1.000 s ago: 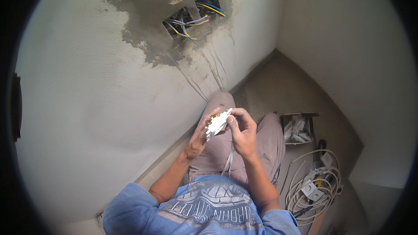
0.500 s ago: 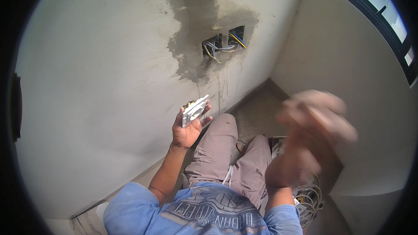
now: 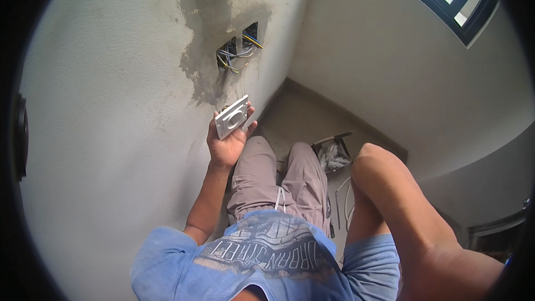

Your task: The person strips insulation from wires with a stripper, inserts the wires into the back of an electrical outlet component, and prepares to mount the outlet into a wall-mounted electrical box.

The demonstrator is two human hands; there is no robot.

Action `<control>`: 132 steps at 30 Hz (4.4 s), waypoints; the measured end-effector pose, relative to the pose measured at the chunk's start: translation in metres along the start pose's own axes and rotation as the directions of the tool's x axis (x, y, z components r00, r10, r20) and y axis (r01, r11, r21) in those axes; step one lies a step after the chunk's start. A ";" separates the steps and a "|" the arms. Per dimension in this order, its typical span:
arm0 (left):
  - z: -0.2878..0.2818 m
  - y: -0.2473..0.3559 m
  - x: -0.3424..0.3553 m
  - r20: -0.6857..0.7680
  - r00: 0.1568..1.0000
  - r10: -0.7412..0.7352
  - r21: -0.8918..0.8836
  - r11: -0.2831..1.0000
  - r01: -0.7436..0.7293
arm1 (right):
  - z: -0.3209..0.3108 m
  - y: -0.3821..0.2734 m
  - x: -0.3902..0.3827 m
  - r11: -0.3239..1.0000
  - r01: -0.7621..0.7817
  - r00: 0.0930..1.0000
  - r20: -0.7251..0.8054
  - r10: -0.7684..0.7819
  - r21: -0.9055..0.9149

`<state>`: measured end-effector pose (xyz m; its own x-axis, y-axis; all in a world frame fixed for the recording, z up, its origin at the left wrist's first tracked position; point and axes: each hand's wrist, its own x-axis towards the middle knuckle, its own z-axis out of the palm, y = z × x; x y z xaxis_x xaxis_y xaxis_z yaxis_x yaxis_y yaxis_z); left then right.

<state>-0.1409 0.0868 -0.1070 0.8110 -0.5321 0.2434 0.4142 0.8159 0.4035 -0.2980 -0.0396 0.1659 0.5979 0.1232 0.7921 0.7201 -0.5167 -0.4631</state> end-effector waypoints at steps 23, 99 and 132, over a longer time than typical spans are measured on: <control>-0.023 0.022 -0.018 0.059 0.997 -0.040 0.565 0.825 -0.001 | 0.110 0.235 -0.001 0.848 0.078 0.969 0.242 0.060 -0.524; -0.005 0.004 0.015 -0.062 0.978 0.201 0.188 0.964 -0.186 | 0.080 0.249 0.108 0.838 0.488 0.377 0.806 -0.456 0.246; 0.034 -0.016 0.010 -0.335 0.790 0.513 0.584 0.771 -0.253 | 0.083 0.241 0.091 0.811 0.573 0.465 0.767 -0.442 0.120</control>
<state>-0.1538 0.0608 -0.0813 0.9918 0.0744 0.1036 -0.1272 0.6315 0.7649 -0.0407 -0.0824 0.0929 0.2303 0.9356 0.2676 0.9685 -0.2471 0.0306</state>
